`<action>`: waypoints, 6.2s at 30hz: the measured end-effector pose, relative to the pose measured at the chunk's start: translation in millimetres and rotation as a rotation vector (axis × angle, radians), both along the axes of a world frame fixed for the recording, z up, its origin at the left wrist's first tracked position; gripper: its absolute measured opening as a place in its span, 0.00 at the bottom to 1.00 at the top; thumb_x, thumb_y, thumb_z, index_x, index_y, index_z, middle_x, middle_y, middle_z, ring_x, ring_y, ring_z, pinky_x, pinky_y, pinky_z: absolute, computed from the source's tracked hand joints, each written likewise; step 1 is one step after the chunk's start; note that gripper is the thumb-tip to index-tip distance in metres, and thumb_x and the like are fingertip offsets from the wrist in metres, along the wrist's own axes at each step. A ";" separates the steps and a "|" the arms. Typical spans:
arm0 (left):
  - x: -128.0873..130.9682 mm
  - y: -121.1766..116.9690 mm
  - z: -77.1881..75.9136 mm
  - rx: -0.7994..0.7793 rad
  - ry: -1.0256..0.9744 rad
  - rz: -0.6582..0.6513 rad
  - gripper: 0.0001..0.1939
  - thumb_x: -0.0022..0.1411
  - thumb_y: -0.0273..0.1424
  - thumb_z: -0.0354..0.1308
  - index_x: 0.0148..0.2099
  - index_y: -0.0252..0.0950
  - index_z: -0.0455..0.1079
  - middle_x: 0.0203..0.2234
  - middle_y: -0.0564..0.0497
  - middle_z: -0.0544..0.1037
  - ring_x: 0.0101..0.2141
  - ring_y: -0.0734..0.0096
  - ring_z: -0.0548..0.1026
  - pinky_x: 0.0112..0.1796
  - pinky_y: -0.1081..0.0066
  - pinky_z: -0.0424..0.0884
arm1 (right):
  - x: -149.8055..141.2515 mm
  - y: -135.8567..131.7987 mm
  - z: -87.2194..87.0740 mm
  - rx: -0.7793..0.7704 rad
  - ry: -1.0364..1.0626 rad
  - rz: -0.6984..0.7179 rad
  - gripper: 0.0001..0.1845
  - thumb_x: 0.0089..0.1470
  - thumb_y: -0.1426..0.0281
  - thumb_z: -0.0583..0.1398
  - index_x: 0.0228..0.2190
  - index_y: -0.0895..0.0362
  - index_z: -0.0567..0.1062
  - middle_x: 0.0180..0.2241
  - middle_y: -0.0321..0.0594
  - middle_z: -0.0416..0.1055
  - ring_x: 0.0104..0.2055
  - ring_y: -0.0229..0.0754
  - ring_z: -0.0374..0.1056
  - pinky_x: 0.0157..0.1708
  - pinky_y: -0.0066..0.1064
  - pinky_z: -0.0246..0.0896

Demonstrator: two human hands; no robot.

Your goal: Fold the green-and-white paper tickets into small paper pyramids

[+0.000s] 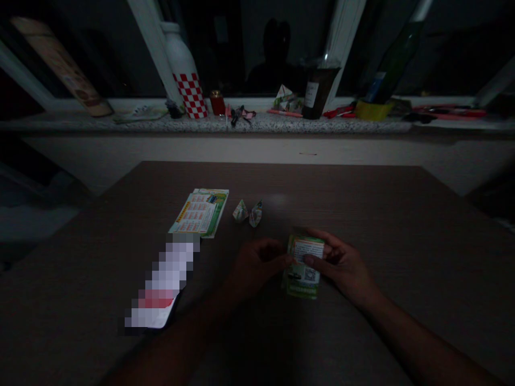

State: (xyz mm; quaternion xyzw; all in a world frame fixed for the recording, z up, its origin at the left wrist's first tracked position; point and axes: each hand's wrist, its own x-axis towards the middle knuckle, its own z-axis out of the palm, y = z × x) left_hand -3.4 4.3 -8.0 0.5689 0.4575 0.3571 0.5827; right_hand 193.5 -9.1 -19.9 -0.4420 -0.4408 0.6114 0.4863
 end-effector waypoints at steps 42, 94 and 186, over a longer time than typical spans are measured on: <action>6.1 2.8 -9.0 -0.065 0.054 -0.025 0.10 0.51 0.28 0.63 0.38 0.33 0.75 0.30 0.50 0.79 0.28 0.72 0.75 0.26 0.76 0.67 | -2.4 2.1 -6.3 0.017 -0.209 0.016 0.35 0.41 0.67 0.69 0.51 0.54 0.67 0.31 0.38 0.80 0.30 0.43 0.76 0.31 0.36 0.73; 7.0 2.3 -8.4 -0.085 0.027 -0.024 0.08 0.51 0.27 0.63 0.37 0.33 0.75 0.29 0.51 0.80 0.28 0.72 0.76 0.27 0.76 0.67 | -2.1 1.6 -5.9 -0.003 -0.154 0.021 0.34 0.40 0.71 0.69 0.50 0.55 0.67 0.31 0.37 0.80 0.30 0.43 0.76 0.32 0.34 0.72; 6.7 3.3 -4.8 0.003 0.090 0.076 0.16 0.47 0.27 0.65 0.27 0.36 0.58 0.22 0.56 0.71 0.25 0.74 0.70 0.27 0.76 0.64 | -2.7 -0.2 3.8 -0.092 -0.148 0.035 0.38 0.39 0.71 0.70 0.53 0.55 0.64 0.32 0.39 0.80 0.31 0.45 0.76 0.34 0.37 0.72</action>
